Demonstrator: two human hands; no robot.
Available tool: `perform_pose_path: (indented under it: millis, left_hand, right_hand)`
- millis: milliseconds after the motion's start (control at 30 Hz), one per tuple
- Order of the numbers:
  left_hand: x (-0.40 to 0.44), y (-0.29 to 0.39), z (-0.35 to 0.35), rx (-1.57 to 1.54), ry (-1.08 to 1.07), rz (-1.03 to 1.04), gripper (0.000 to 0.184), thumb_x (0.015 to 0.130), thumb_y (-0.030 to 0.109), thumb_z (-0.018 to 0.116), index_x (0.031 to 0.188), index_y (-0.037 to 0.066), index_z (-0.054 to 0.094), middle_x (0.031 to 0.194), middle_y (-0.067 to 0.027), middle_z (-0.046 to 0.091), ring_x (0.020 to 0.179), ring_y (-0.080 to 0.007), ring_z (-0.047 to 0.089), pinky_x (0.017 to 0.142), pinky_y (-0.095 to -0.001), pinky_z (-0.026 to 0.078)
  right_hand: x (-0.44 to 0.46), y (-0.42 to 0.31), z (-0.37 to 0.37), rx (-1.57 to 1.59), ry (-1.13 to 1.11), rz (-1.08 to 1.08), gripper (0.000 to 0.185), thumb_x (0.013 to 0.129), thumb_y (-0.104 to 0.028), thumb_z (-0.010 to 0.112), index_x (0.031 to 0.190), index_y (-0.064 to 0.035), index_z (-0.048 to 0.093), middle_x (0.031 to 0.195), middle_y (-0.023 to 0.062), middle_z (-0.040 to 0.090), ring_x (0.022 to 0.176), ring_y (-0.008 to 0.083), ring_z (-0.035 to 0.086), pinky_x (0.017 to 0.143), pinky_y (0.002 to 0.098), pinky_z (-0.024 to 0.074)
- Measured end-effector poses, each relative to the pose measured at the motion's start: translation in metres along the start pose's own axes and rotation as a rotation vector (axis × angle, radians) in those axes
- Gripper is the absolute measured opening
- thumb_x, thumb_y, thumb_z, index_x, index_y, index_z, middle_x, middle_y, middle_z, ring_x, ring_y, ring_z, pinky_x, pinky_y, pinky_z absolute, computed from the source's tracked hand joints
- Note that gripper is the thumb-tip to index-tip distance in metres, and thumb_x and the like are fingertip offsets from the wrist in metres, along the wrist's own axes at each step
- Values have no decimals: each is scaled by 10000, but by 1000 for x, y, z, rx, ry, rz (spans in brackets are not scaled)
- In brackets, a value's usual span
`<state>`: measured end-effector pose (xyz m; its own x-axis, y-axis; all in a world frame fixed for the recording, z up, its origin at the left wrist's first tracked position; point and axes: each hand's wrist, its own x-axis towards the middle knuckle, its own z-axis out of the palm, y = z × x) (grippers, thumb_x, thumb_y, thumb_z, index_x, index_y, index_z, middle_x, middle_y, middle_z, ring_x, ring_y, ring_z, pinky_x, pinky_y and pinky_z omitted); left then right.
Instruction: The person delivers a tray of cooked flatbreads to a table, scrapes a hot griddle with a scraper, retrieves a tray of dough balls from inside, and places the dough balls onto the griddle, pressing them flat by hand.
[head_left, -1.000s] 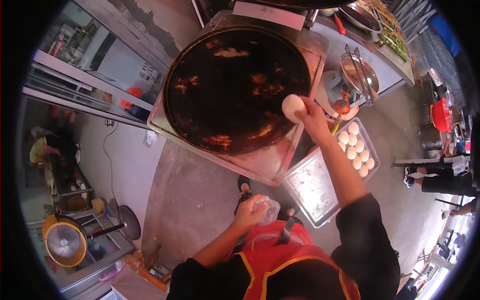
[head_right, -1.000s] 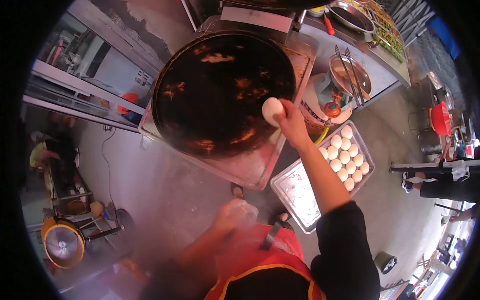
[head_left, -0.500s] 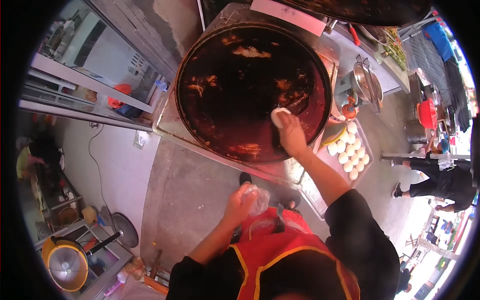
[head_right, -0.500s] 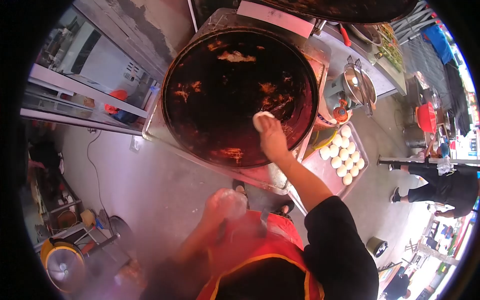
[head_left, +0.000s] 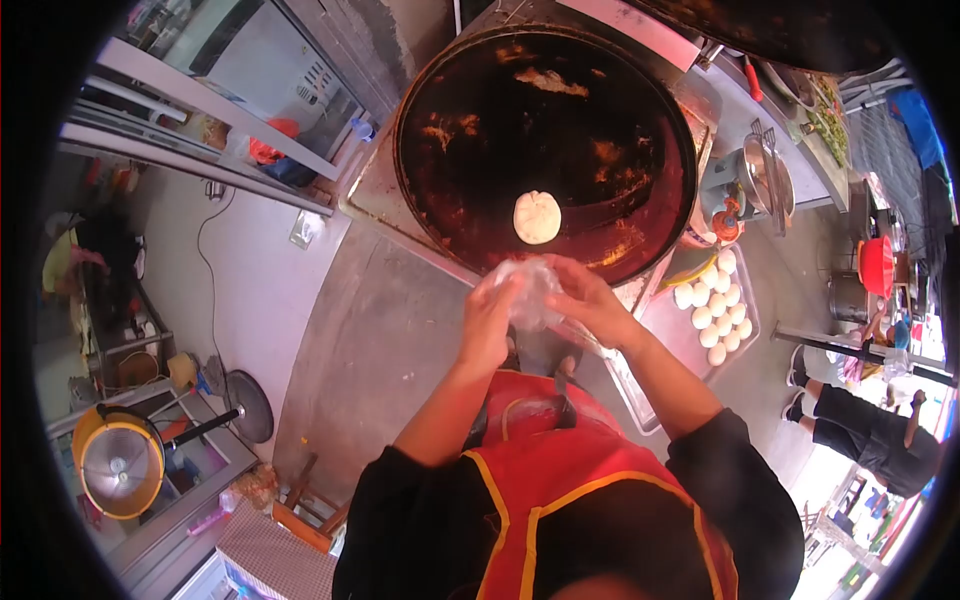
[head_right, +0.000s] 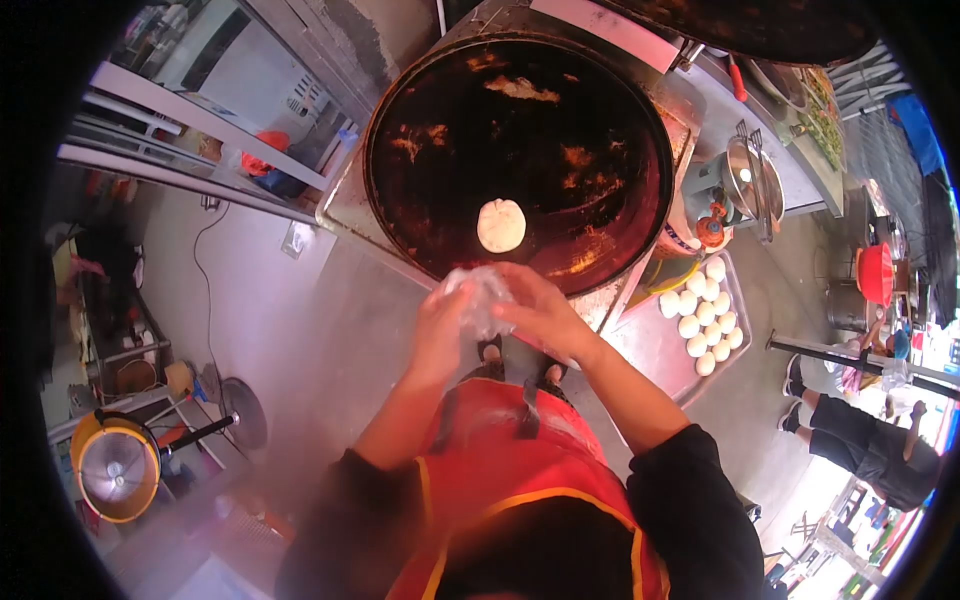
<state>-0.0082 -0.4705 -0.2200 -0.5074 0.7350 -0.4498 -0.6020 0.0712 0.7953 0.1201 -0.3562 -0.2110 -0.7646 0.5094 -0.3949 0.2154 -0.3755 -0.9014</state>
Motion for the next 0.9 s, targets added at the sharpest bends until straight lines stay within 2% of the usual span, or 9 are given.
perform_pose_path:
  millis: [67,167,367,433,467,533,633,667,900]
  left_hand:
    - [12,-24,10,-32,53,52,186,860,116,599,995,-10,620,906,-64,639,821,-112,584,728,-277,475]
    - [24,-30,9,579,85,408,220,823,94,585,1022,2,611,872,-91,641,813,-157,602,742,-301,476]
    - [61,-36,24,467,225,361,153,787,67,555,919,6,601,797,-120,622,689,-202,592,665,-327,471]
    - [83,-47,27,480,294,397,152,782,62,559,919,7,599,780,-121,618,673,-202,590,652,-331,472]
    - [86,-46,29,500,302,329,115,813,38,571,917,1,603,786,-44,605,700,-103,553,658,-251,462]
    - [100,-56,33,508,363,312,131,805,69,572,914,2,601,769,-96,613,691,-182,583,663,-314,470]
    - [109,-54,36,517,431,230,139,815,107,585,897,-4,597,797,-159,638,740,-281,628,688,-374,479]
    - [117,-62,31,528,459,224,141,817,112,590,895,-6,596,809,-170,642,753,-295,634,690,-383,481]
    - [116,-59,9,605,328,85,156,830,146,589,872,-1,622,839,-194,658,816,-351,642,724,-408,492]
  right_hand:
    - [0,8,-6,103,111,113,389,846,-54,632,1210,-3,504,999,49,623,861,123,598,773,244,483]
    - [9,15,-28,134,205,87,322,852,-40,605,1164,-11,529,1013,69,614,859,121,587,764,247,476]
    - [2,4,-25,-511,502,-474,314,903,-47,503,1211,15,491,1107,111,571,997,190,561,872,288,448]
    - [6,-3,-18,-584,437,-471,362,925,-67,460,1278,12,443,1256,161,494,1125,271,508,958,336,401]
    - [15,0,-20,-701,413,-550,376,932,-74,450,1298,8,428,1303,175,461,1178,290,474,992,348,373]
    - [33,-2,-16,-787,308,-556,431,944,-147,437,1340,13,381,1404,216,350,1304,364,329,1066,415,291]
    - [74,19,-16,-956,206,-603,479,967,-242,387,1366,20,353,1432,219,316,1352,358,257,1108,421,209]
    - [86,25,-16,-956,130,-549,529,978,-315,335,1387,20,327,1455,221,281,1383,352,190,1132,427,126]
    - [114,54,-18,-1212,91,-464,527,981,-326,302,1398,-5,322,1464,214,265,1389,346,178,1134,439,111]
